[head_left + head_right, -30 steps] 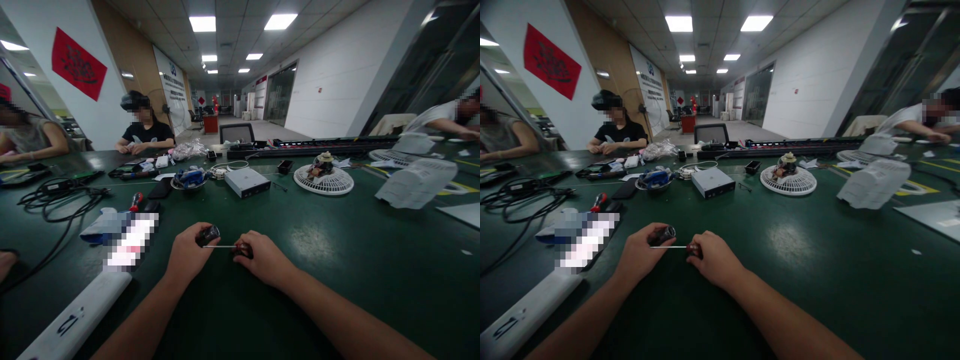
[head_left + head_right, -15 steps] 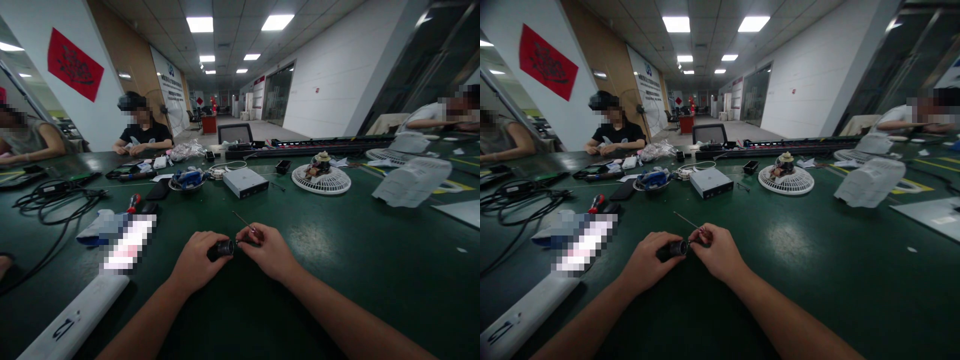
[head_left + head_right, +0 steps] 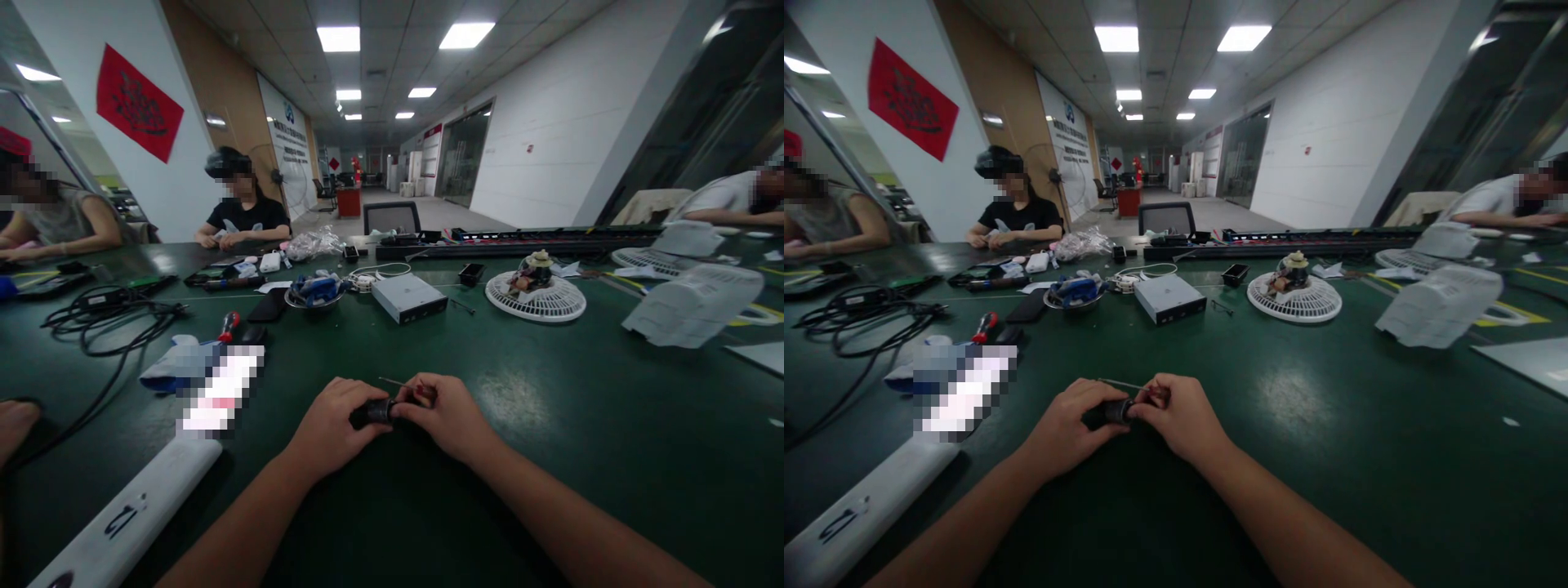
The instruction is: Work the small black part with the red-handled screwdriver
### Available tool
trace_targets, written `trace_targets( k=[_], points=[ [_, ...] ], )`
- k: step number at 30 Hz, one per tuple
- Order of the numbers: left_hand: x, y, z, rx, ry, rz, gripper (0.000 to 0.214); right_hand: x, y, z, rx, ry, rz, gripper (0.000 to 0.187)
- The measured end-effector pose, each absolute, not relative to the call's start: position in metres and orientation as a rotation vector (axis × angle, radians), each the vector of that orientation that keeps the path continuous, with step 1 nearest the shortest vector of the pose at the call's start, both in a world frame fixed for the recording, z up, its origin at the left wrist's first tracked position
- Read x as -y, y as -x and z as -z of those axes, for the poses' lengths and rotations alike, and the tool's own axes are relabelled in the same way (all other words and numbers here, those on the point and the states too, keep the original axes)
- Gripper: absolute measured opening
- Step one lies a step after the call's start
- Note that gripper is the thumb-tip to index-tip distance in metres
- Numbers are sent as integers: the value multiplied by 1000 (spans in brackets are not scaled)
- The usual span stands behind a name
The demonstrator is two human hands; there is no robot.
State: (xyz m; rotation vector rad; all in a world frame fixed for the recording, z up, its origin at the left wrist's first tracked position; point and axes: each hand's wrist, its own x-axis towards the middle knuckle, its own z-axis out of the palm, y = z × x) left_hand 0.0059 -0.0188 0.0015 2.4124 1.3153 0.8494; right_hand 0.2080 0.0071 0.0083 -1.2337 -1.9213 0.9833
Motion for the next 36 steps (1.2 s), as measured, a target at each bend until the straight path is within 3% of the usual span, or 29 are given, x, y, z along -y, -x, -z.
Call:
trace_targets(
  k=[22, 31, 36],
  points=[
    [21, -8, -1, -1188, -2455, -735, 32, -8, -213, -5, 2206, 1258, -805, 15],
    [15, -4, 2, -1562, -2303, -954, 31, -9, -224, -24, 2118, 1193, -770, 33],
    [9, 8, 3, -1774, -2089, -1044, 28, -19, -239, -27, 2213, 1225, -646, 20]
  ],
)
